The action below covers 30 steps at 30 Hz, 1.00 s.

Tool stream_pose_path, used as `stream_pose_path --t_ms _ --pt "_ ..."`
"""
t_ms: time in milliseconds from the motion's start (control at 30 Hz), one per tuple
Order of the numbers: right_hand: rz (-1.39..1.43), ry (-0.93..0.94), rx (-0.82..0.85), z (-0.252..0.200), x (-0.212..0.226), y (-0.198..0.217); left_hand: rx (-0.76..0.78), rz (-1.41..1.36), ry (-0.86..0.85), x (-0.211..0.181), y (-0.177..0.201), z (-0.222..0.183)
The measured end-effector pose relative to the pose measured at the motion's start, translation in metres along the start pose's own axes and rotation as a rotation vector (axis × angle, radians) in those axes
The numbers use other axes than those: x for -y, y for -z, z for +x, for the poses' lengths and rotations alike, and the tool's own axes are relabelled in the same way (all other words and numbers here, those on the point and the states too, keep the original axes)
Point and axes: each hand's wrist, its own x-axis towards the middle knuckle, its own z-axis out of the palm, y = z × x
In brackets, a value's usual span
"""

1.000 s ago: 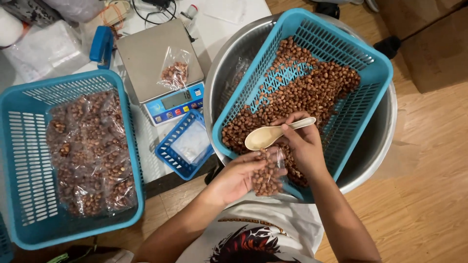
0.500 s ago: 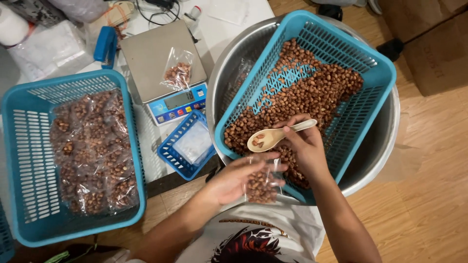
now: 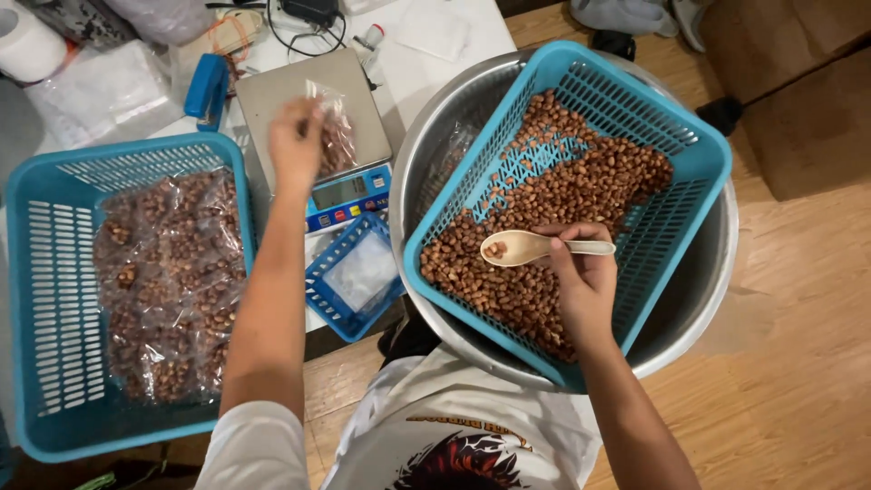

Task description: Scooping peanuts from a large basket into small plastic bags, weighing them on a digital scale, and organizing the filled bags.

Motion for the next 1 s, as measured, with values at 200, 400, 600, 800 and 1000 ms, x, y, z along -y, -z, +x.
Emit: stream_pose_path --t_ms 200,400,600,800,1000 --pt "-0.025 0.037 0.012 0.001 -0.007 0.005 -0.415 -0.664 0.085 -0.036 0.040 0.026" --pt "-0.004 -0.061 -0.010 0.000 0.002 0.004 -0.088 -1.278 0.276 -0.183 0.099 -0.034" --pt "-0.355 0.576 0.007 -0.004 0.052 -0.015 0.449 -1.436 0.881 -0.213 0.057 -0.150" --pt "-0.382 0.685 0.368 -0.017 0.044 -0.024 0.765 -1.416 0.776 -0.208 0.077 -0.179" --pt "-0.306 0.459 0.194 0.016 0.010 0.001 0.637 -0.147 1.128 -0.139 0.190 -0.093"
